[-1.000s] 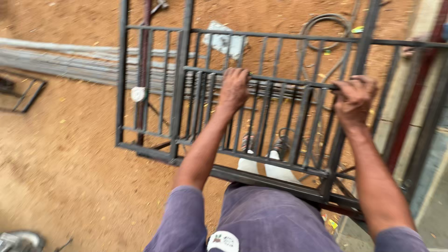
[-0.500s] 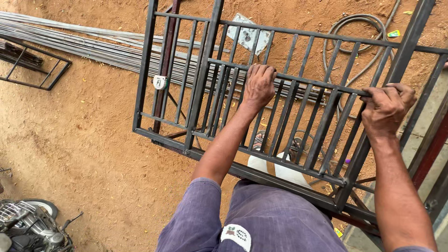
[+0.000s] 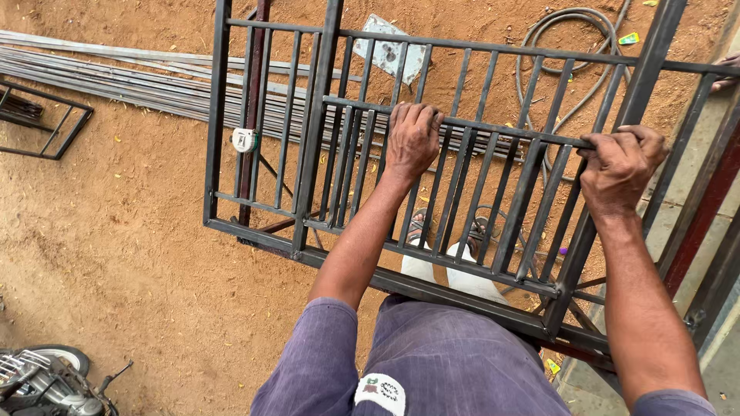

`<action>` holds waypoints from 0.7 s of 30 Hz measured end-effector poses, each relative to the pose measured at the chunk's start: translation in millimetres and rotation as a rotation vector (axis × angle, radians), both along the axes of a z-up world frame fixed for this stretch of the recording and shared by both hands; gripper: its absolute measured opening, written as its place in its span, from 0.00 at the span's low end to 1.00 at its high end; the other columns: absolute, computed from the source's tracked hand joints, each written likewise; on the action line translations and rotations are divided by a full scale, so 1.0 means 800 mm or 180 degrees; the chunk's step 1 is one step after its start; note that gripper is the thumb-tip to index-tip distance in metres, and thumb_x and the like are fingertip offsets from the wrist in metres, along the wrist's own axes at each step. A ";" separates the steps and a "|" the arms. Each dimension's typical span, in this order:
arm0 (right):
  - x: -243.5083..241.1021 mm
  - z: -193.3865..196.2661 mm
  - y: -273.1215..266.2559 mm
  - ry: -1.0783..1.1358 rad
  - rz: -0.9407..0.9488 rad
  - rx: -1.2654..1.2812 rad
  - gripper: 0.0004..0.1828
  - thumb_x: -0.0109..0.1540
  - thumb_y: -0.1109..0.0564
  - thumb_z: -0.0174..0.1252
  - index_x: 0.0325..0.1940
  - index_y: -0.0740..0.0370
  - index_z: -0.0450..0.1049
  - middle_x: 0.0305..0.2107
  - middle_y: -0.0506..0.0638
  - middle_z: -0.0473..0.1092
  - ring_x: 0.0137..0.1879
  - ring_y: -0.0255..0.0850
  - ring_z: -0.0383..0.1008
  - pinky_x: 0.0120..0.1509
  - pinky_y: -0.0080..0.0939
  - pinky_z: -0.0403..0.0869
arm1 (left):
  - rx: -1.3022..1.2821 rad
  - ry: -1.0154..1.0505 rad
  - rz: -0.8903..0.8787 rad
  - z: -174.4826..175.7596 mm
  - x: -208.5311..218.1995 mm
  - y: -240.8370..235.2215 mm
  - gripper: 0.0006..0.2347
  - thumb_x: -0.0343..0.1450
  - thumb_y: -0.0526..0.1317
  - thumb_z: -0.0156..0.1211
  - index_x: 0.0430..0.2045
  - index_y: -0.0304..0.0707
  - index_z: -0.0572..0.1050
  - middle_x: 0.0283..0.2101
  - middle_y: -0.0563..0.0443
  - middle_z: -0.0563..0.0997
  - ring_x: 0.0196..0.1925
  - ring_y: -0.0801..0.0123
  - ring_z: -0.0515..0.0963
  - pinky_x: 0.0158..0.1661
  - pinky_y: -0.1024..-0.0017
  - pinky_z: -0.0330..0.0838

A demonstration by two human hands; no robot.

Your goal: The person welds a metal gate frame using a handheld welding torch. They position the torch at various joints on the frame, creating bright sparks as they secure the metal bars. The person occasionally uses a metal rod to tap or adjust the frame components between welding actions.

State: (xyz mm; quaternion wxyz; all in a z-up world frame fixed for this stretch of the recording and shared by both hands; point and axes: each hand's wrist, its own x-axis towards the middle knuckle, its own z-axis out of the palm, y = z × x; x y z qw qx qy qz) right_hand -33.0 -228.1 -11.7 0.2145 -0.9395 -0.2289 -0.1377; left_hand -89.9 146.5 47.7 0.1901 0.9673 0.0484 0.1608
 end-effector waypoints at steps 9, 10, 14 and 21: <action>0.002 0.014 0.009 -0.0054 -0.0013 0.0057 0.08 0.66 0.64 0.65 0.47 0.54 0.83 0.41 0.44 0.77 0.62 0.42 0.66 0.76 0.47 0.58 | -0.0053 0.0399 -0.0036 0.002 0.002 0.005 0.08 0.79 0.39 0.53 0.40 0.34 0.77 0.44 0.43 0.81 0.50 0.58 0.77 0.62 0.58 0.64; 0.004 0.015 0.013 -0.0029 -0.0008 0.0059 0.09 0.64 0.66 0.64 0.45 0.54 0.82 0.42 0.45 0.77 0.62 0.42 0.66 0.77 0.47 0.59 | -0.0097 0.0657 -0.0074 -0.001 0.004 0.007 0.08 0.80 0.38 0.52 0.41 0.33 0.77 0.43 0.43 0.81 0.49 0.59 0.77 0.62 0.59 0.65; 0.003 0.037 0.022 -0.0040 -0.0099 0.0102 0.11 0.62 0.67 0.68 0.45 0.55 0.82 0.41 0.47 0.77 0.65 0.45 0.68 0.75 0.49 0.59 | 0.0140 -0.0009 -0.0175 -0.016 0.004 0.007 0.08 0.77 0.39 0.54 0.40 0.33 0.77 0.42 0.43 0.82 0.50 0.58 0.78 0.63 0.57 0.64; 0.001 0.068 0.035 0.0149 -0.0206 0.0296 0.11 0.61 0.61 0.75 0.47 0.55 0.83 0.44 0.47 0.78 0.66 0.45 0.67 0.72 0.50 0.57 | 0.0141 0.0053 -0.0124 -0.019 0.003 0.010 0.09 0.79 0.41 0.55 0.42 0.33 0.78 0.45 0.43 0.82 0.52 0.58 0.78 0.65 0.58 0.62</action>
